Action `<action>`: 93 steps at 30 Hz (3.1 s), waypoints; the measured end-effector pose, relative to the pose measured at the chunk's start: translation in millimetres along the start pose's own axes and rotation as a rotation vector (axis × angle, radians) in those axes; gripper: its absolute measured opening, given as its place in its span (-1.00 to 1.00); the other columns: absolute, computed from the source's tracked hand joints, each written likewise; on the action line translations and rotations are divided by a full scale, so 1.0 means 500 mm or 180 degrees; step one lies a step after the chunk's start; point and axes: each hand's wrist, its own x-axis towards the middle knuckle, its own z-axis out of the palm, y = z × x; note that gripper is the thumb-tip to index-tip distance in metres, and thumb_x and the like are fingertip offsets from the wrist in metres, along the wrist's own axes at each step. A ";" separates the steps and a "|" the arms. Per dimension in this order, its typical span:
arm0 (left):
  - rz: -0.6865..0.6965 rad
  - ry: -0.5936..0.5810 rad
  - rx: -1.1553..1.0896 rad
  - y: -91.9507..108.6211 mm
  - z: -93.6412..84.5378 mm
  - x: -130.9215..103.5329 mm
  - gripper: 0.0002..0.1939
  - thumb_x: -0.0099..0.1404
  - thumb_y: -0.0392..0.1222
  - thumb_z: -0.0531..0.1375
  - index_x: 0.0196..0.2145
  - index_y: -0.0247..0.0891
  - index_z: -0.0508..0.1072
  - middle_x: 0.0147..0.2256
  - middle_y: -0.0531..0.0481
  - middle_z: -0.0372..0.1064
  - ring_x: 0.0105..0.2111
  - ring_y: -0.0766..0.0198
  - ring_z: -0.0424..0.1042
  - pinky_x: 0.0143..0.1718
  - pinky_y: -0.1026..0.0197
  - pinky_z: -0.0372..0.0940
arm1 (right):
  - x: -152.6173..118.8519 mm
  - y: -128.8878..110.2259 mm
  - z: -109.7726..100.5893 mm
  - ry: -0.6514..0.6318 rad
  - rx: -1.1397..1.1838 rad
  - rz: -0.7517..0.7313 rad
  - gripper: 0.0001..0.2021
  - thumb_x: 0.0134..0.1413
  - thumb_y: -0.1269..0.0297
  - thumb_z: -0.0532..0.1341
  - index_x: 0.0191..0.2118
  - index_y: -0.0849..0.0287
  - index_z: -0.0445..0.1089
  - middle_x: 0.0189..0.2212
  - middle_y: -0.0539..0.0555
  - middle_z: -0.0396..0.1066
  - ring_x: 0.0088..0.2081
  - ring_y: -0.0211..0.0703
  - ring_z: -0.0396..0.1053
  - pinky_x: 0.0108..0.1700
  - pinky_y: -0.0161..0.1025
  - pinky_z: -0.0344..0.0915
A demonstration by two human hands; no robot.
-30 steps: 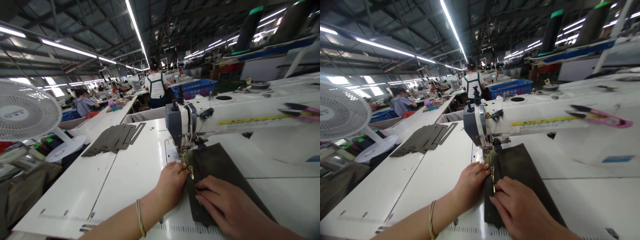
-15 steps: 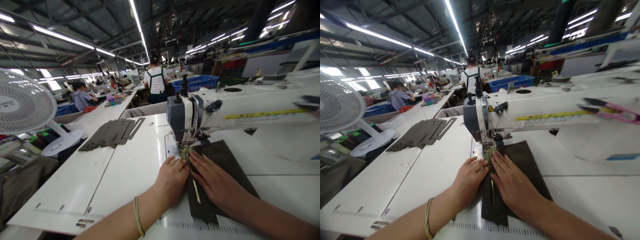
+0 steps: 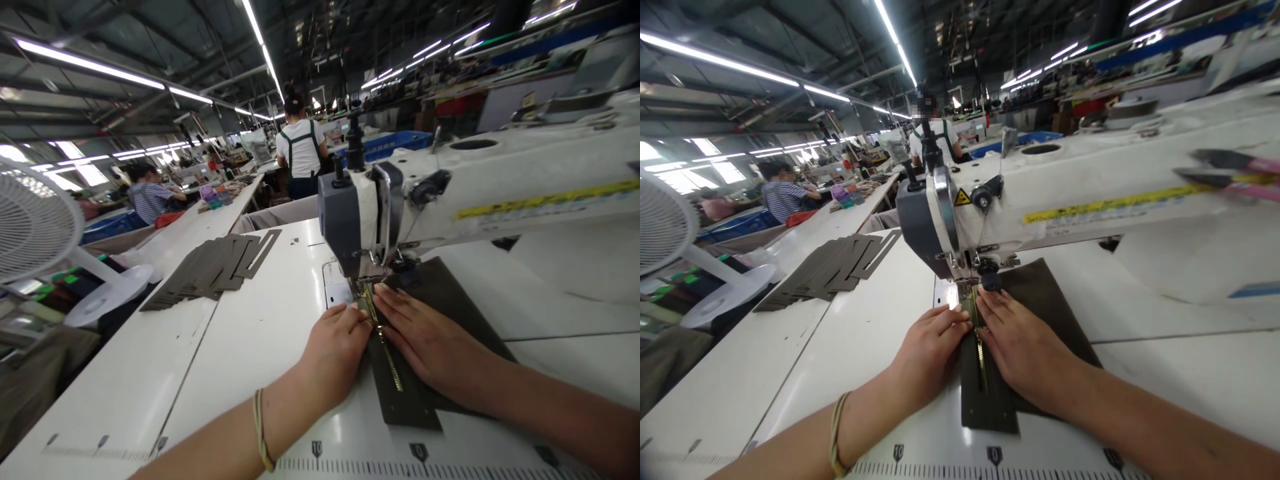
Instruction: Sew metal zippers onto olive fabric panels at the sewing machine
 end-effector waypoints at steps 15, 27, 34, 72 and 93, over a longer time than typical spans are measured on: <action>-0.0147 -0.0236 -0.0087 -0.039 0.011 0.026 -0.85 0.22 -0.40 0.05 -0.26 -0.35 0.37 -0.30 -0.13 0.34 -0.24 0.15 0.36 -0.16 0.08 0.36 | 0.050 0.039 0.011 -0.0118 0.1112 0.0265 -0.72 0.20 0.41 -0.06 -0.04 0.29 0.27 -0.16 0.22 0.39 -0.13 -0.08 0.35 -0.03 -0.06 0.29; -0.0282 -0.0252 -0.0086 -0.034 0.007 0.023 -0.79 0.13 -0.46 0.05 -0.27 -0.37 0.38 -0.29 -0.16 0.34 -0.24 0.13 0.37 -0.18 0.08 0.37 | 0.069 0.063 0.004 -0.0296 0.1372 0.0477 -0.79 0.16 0.32 0.01 -0.27 0.18 0.37 -0.25 0.13 0.46 -0.21 -0.08 0.41 -0.13 -0.18 0.33; -0.0064 -0.0164 0.0014 -0.025 0.007 0.013 -0.81 0.12 -0.43 0.04 -0.30 -0.36 0.38 -0.30 -0.17 0.36 -0.19 0.11 0.38 -0.09 0.04 0.34 | 0.081 0.059 0.022 -0.0200 0.0894 0.1015 -0.84 0.07 0.32 0.13 -0.42 0.14 0.44 -0.39 0.06 0.50 -0.33 -0.10 0.46 -0.30 -0.27 0.39; -0.0273 -0.0019 0.0049 -0.011 -0.006 -0.008 -0.75 0.21 -0.42 0.05 -0.17 -0.35 0.40 -0.13 -0.15 0.39 -0.12 0.17 0.39 0.05 0.00 0.24 | -0.003 -0.018 -0.013 0.0082 0.0554 0.0309 -0.65 0.16 0.38 0.00 0.00 0.42 0.33 -0.01 0.31 0.32 0.02 0.01 0.30 0.01 -0.05 0.32; 0.0333 -0.0099 0.0301 -0.069 0.008 0.030 -0.86 0.28 -0.36 0.04 -0.23 -0.34 0.38 -0.21 -0.12 0.43 -0.17 0.20 0.43 0.05 0.03 0.20 | 0.039 0.008 -0.001 0.0201 0.0179 0.0136 -0.68 0.10 0.48 -0.02 -0.11 0.43 0.38 -0.15 0.29 0.43 -0.12 -0.01 0.39 -0.04 -0.13 0.36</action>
